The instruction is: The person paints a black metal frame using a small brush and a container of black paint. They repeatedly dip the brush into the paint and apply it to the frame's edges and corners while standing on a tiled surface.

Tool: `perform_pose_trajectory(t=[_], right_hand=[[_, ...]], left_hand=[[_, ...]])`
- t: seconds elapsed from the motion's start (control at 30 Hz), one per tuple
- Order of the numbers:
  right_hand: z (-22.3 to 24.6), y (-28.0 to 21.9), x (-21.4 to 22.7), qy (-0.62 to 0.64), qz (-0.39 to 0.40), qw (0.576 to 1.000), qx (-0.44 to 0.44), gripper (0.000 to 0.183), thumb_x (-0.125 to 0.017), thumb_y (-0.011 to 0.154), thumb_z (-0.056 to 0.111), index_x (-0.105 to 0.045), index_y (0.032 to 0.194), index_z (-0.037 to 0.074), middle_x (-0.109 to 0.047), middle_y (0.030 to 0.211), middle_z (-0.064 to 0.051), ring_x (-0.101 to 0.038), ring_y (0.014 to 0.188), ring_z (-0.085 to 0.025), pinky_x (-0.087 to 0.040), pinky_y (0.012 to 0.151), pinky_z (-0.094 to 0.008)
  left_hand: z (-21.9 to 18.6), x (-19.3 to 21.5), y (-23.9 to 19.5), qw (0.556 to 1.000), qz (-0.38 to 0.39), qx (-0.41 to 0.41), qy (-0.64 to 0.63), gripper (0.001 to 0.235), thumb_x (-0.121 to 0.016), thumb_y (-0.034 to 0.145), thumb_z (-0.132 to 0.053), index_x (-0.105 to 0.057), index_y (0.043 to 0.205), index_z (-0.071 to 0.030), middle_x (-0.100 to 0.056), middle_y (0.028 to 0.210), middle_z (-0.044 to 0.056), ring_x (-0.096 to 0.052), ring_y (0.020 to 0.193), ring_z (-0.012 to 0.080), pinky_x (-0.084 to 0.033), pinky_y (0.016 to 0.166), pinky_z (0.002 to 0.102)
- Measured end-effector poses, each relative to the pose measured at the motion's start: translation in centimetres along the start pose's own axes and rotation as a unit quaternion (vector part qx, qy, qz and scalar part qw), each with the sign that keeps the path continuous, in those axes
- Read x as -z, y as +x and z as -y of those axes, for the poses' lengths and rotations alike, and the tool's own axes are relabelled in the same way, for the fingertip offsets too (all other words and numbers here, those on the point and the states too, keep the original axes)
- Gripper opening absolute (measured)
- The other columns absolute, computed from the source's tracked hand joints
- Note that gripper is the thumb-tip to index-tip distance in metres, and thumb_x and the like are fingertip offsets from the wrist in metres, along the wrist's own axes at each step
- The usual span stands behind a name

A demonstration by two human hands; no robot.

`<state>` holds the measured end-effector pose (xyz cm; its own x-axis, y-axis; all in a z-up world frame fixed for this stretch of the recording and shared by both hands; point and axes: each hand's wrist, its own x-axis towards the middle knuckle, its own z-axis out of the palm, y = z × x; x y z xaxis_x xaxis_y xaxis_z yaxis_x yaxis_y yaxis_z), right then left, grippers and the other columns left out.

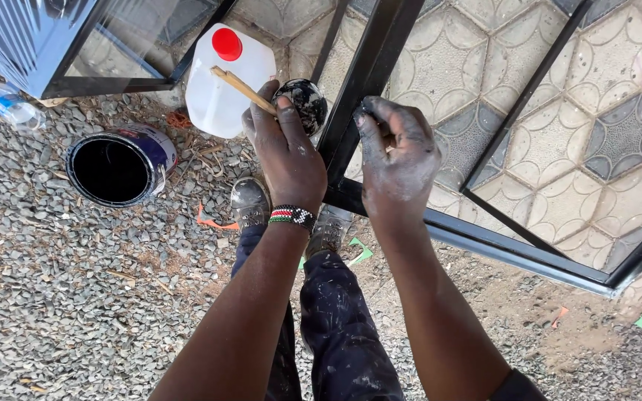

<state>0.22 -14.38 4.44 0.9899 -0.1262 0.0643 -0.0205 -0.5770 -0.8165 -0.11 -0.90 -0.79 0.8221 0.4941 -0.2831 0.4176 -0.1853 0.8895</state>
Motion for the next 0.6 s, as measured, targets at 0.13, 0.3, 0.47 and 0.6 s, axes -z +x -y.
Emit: perform_pose_trajectory(t=[0.13,0.3,0.47,0.6], right_hand=[[0.5,-0.5,-1.4,-0.058,-0.024,0.997,0.047,0.012,-0.082,0.113,-0.009,-0.084,0.125,-0.007,-0.078,0.115,-0.024,-0.082,0.104,-0.038,-0.067,0.087,-0.045],[2.2,-1.6,-0.8,-0.086,-0.007,0.992,0.097,0.022,-0.072,0.116,-0.011,-0.084,0.134,-0.007,-0.067,0.121,-0.018,-0.071,0.113,-0.034,-0.061,0.096,-0.044],[0.8,-4.2,-0.6,-0.125,0.028,0.985,0.116,0.03,-0.073,0.115,-0.009,-0.084,0.142,-0.003,-0.065,0.122,-0.016,-0.069,0.116,-0.033,-0.06,0.098,-0.043],[1.3,-5.3,0.9,-0.14,0.093,0.978,0.122,0.037,-0.077,0.113,-0.003,-0.083,0.149,0.002,-0.064,0.129,-0.013,-0.066,0.126,-0.034,-0.061,0.098,-0.043]], left_hand=[[0.2,0.0,0.1,1.0,0.002,0.004,-0.002,0.044,-0.044,0.133,-0.042,-0.057,0.163,-0.013,-0.058,0.145,0.025,-0.062,0.148,0.0593,-0.051,0.129,0.073],[-0.4,0.3,0.2,1.0,0.005,0.024,-0.009,0.043,-0.044,0.133,-0.04,-0.058,0.161,-0.012,-0.059,0.143,0.027,-0.062,0.146,0.0603,-0.05,0.129,0.072],[0.3,0.4,0.3,0.999,0.012,0.037,-0.007,0.044,-0.042,0.132,-0.041,-0.058,0.161,-0.011,-0.059,0.142,0.028,-0.061,0.147,0.0609,-0.05,0.129,0.072],[-0.4,0.5,0.3,0.999,0.015,0.043,-0.007,0.044,-0.042,0.132,-0.04,-0.059,0.16,-0.011,-0.06,0.141,0.028,-0.062,0.145,0.0613,-0.051,0.129,0.072]])
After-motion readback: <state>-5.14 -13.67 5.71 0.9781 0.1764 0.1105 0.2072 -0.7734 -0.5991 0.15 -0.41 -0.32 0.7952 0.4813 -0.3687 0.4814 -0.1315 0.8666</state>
